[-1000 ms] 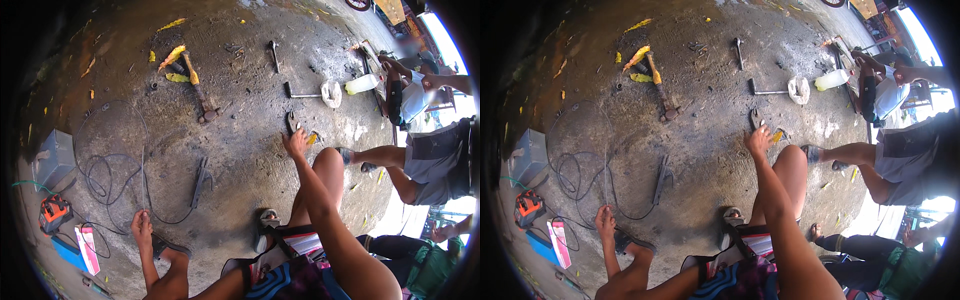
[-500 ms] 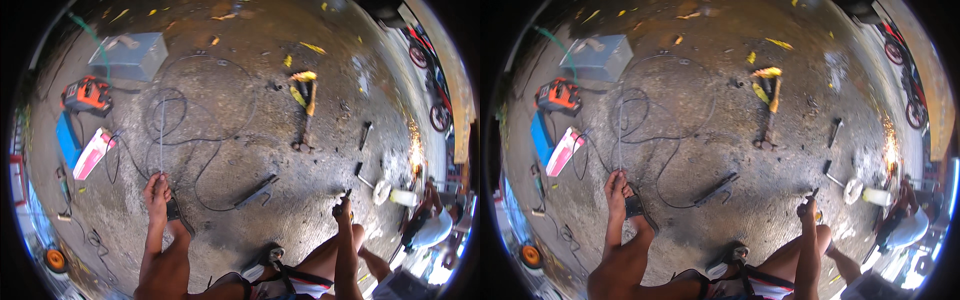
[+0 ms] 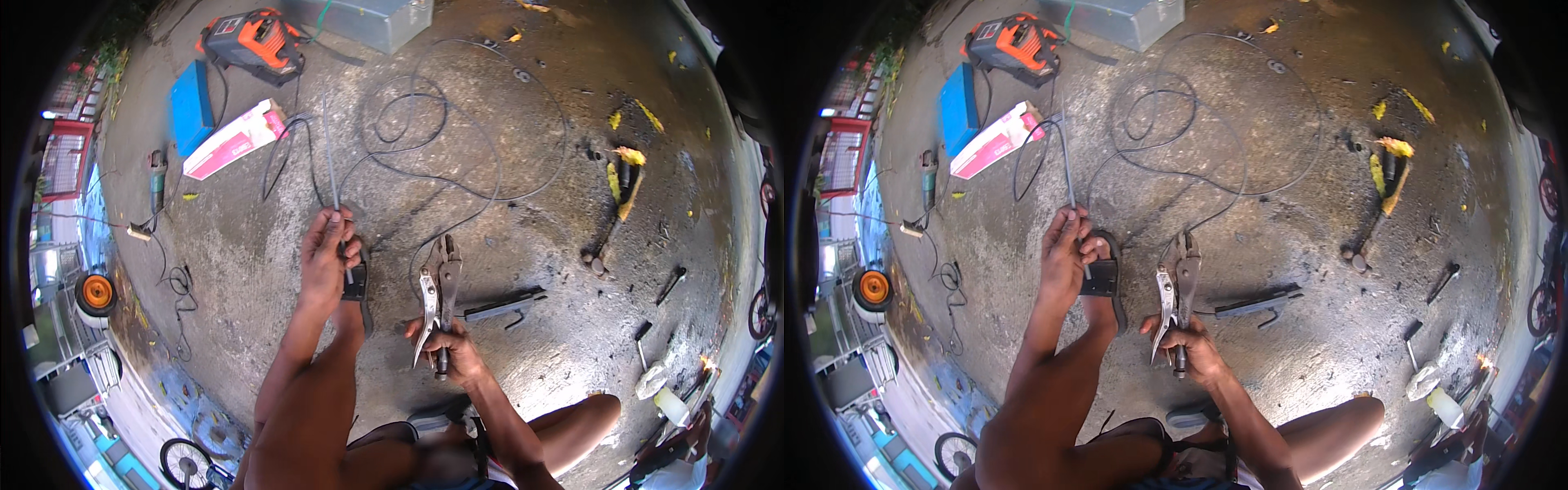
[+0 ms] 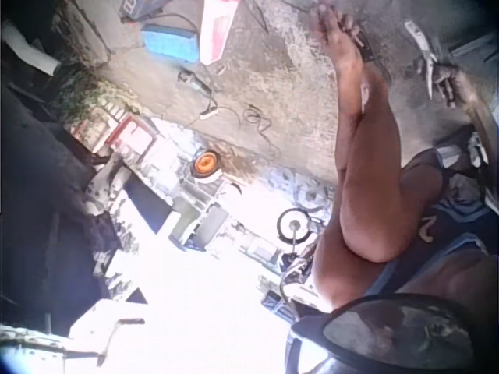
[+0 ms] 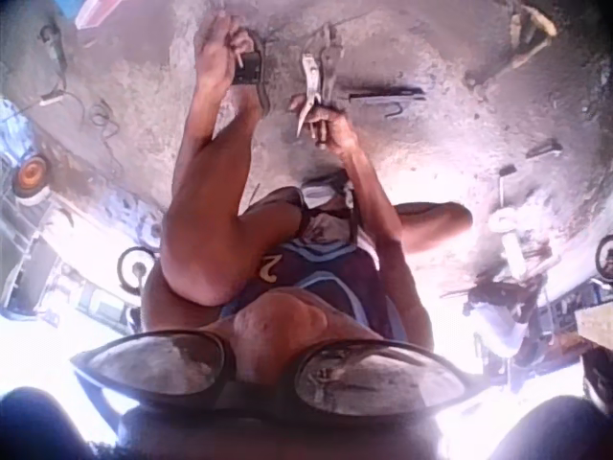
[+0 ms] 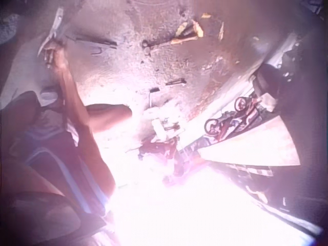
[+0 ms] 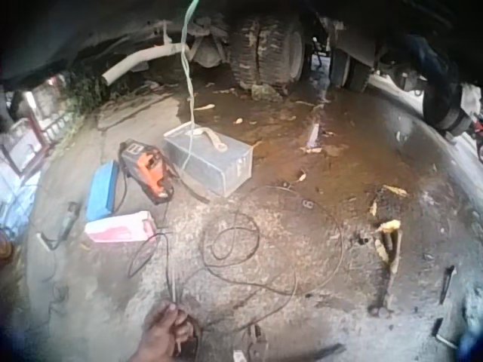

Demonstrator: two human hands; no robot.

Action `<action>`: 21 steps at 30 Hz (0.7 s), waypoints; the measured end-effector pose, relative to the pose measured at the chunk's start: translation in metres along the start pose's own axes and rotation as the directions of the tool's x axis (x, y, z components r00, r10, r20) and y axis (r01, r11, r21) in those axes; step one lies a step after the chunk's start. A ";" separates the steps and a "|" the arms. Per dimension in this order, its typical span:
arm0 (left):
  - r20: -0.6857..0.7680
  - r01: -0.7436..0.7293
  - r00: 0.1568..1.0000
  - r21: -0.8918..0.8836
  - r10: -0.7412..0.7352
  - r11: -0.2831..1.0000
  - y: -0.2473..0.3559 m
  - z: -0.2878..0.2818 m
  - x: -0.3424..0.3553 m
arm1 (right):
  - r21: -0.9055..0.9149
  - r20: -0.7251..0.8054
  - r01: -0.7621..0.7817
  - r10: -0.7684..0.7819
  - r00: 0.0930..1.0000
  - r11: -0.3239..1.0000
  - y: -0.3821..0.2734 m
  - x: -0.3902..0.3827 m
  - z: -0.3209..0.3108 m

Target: The person welds a curved metal panel attached to a vehicle using a handheld welding torch. They prepare the welder, insert a new electrode, and apply welds along the panel edge, producing sparks. The person also uses pliers to cut a metal rod and handles a box of electrodes.

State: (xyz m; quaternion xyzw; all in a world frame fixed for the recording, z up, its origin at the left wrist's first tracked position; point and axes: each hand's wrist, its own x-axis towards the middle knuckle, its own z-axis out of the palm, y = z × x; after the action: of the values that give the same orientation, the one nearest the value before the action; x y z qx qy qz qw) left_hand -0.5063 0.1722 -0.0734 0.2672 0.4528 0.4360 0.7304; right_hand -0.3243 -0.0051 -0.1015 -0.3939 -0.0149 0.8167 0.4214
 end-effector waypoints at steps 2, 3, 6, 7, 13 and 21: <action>0.001 0.044 0.999 -0.005 -0.044 0.999 -0.002 -0.009 -0.006 | -0.184 0.095 0.040 -0.023 0.995 0.982 -0.008 0.010 0.020; -0.042 0.066 0.997 0.053 -0.063 0.996 -0.003 -0.009 -0.007 | -0.321 0.203 0.087 -0.021 0.979 0.943 -0.014 0.017 0.018; -0.035 0.180 0.984 0.138 -0.177 0.974 -0.004 -0.013 -0.013 | -0.349 0.256 0.102 -0.010 0.967 0.931 -0.018 0.029 0.033; 0.001 0.209 0.977 0.149 -0.211 0.967 -0.004 -0.018 -0.017 | -0.396 0.277 0.111 0.004 0.961 0.911 -0.028 0.035 0.043; 0.274 -0.096 0.961 0.280 0.016 0.955 -0.005 -0.016 -0.019 | -0.352 0.327 0.139 -0.018 0.945 0.926 -0.062 0.051 0.067; -0.019 -0.157 0.987 0.129 0.161 0.979 0.034 -0.023 -0.011 | -0.940 0.296 0.328 -0.698 0.652 -0.092 -0.036 0.031 0.063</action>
State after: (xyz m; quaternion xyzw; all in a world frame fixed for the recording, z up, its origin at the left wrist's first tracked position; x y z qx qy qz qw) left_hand -0.5427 0.1785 -0.0527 0.3420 0.4676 0.4671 0.6680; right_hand -0.3514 0.0589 -0.0651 -0.6380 -0.6140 0.3050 0.3506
